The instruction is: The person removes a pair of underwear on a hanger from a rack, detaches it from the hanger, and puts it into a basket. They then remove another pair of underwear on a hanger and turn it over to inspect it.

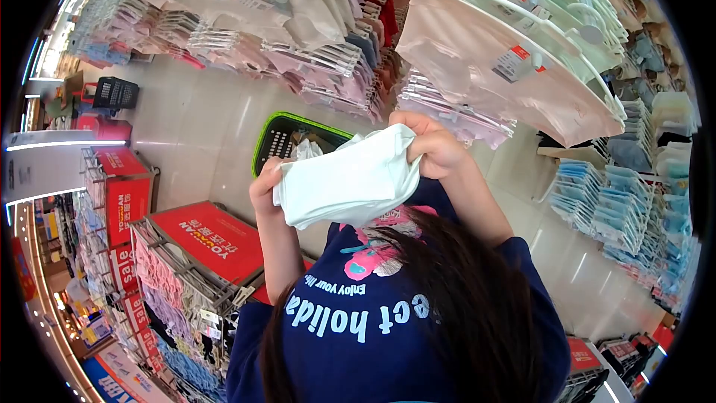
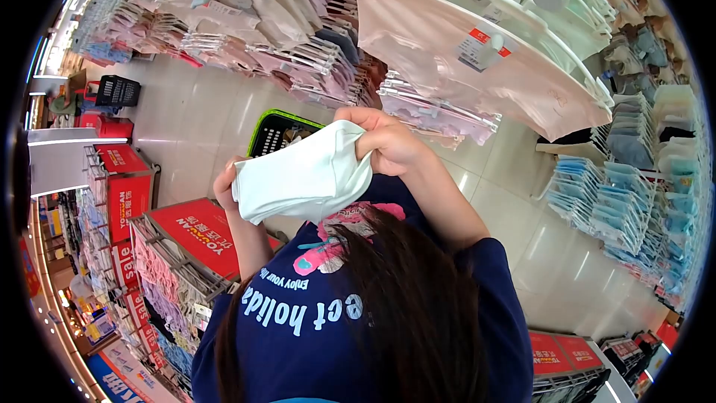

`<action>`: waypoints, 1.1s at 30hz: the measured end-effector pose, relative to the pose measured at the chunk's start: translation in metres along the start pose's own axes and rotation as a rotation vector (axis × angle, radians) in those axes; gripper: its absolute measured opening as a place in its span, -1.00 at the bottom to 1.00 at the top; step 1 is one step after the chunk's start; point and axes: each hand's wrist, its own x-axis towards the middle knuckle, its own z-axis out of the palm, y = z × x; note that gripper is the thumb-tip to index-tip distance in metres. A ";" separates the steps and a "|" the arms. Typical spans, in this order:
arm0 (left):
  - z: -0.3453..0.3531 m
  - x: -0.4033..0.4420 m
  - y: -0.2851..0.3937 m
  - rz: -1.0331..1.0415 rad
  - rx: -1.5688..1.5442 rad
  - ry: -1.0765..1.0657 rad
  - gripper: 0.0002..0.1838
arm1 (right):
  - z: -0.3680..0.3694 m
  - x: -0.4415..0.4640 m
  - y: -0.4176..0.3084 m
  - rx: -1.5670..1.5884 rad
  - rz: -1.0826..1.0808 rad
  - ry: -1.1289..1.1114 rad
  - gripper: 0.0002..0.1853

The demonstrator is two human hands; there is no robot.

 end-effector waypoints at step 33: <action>0.113 -0.014 -0.004 0.132 0.443 0.202 -0.57 | 0.034 -0.006 0.000 0.278 -0.114 -0.236 -0.21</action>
